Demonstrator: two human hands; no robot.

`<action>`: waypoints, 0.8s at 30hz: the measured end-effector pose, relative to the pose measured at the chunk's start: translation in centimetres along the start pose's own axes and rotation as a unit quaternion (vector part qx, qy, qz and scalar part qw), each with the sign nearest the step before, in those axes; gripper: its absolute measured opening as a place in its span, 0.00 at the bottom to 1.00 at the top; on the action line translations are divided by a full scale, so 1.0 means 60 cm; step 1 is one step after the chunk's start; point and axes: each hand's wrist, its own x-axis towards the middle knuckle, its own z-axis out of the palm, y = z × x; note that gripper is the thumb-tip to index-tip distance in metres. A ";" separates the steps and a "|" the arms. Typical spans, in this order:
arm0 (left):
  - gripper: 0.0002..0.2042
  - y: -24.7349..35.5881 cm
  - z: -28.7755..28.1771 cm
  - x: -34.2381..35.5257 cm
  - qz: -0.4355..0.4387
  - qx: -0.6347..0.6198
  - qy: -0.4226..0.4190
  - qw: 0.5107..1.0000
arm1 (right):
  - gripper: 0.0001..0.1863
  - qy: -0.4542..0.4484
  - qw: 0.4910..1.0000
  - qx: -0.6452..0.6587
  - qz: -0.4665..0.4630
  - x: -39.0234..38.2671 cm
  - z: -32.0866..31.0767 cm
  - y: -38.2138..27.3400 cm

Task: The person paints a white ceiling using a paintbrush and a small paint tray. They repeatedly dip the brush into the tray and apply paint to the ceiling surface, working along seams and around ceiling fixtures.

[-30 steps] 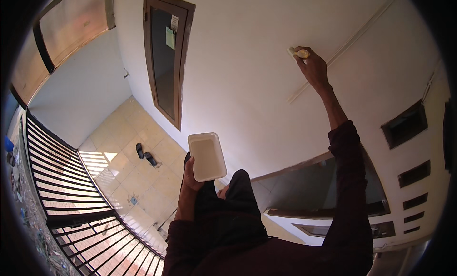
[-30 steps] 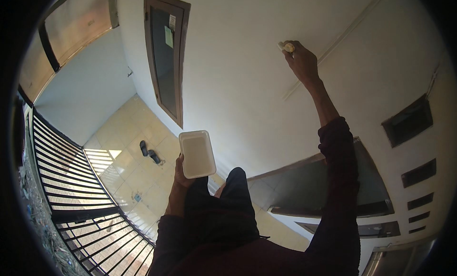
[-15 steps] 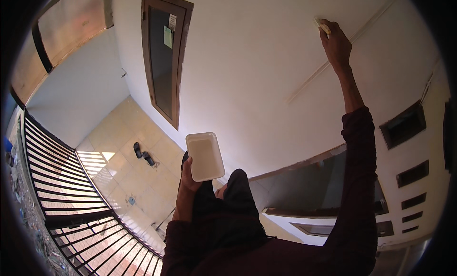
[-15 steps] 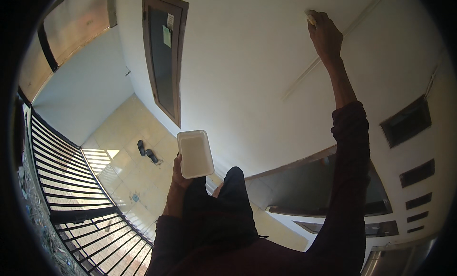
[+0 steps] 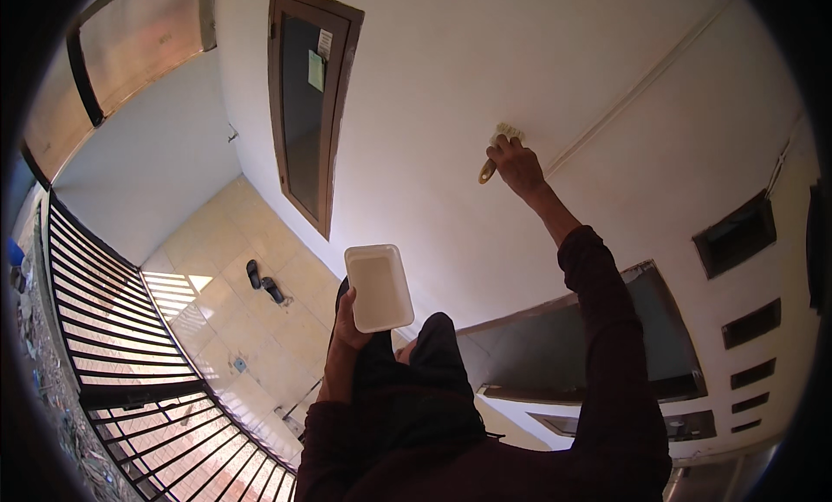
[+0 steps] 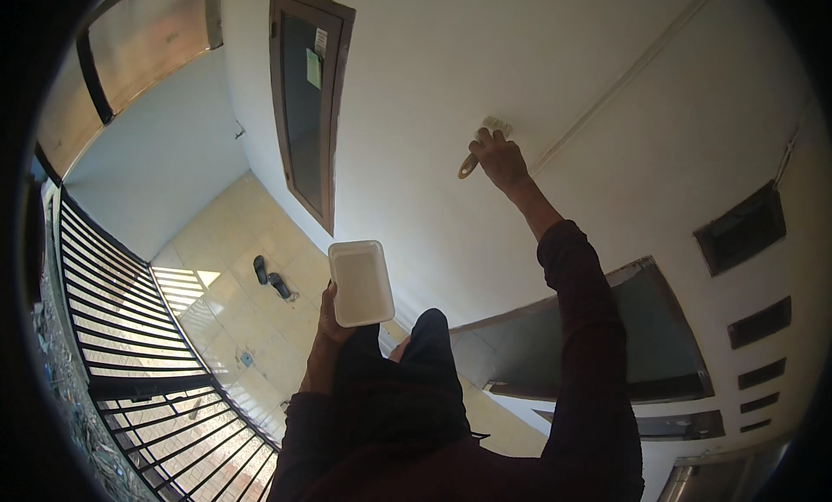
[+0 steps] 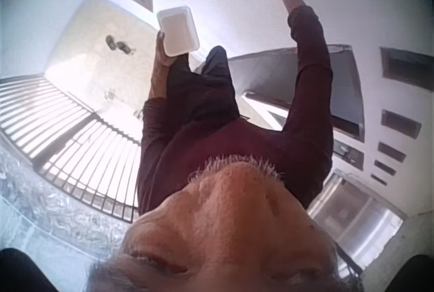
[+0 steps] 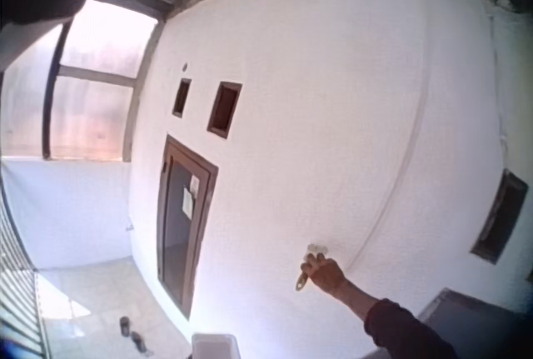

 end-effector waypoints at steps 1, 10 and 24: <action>0.32 -0.001 -0.008 -0.001 -0.001 0.002 -0.006 1.000 | 0.06 0.007 0.999 0.037 0.018 0.002 0.001 -0.003; 0.32 0.002 0.024 -0.003 0.008 0.000 0.013 1.000 | 0.12 0.158 0.966 0.061 0.195 0.092 -0.170 0.203; 0.32 0.001 0.016 -0.012 0.017 0.007 0.012 1.000 | 0.06 0.013 0.995 -0.091 0.035 0.059 -0.014 0.036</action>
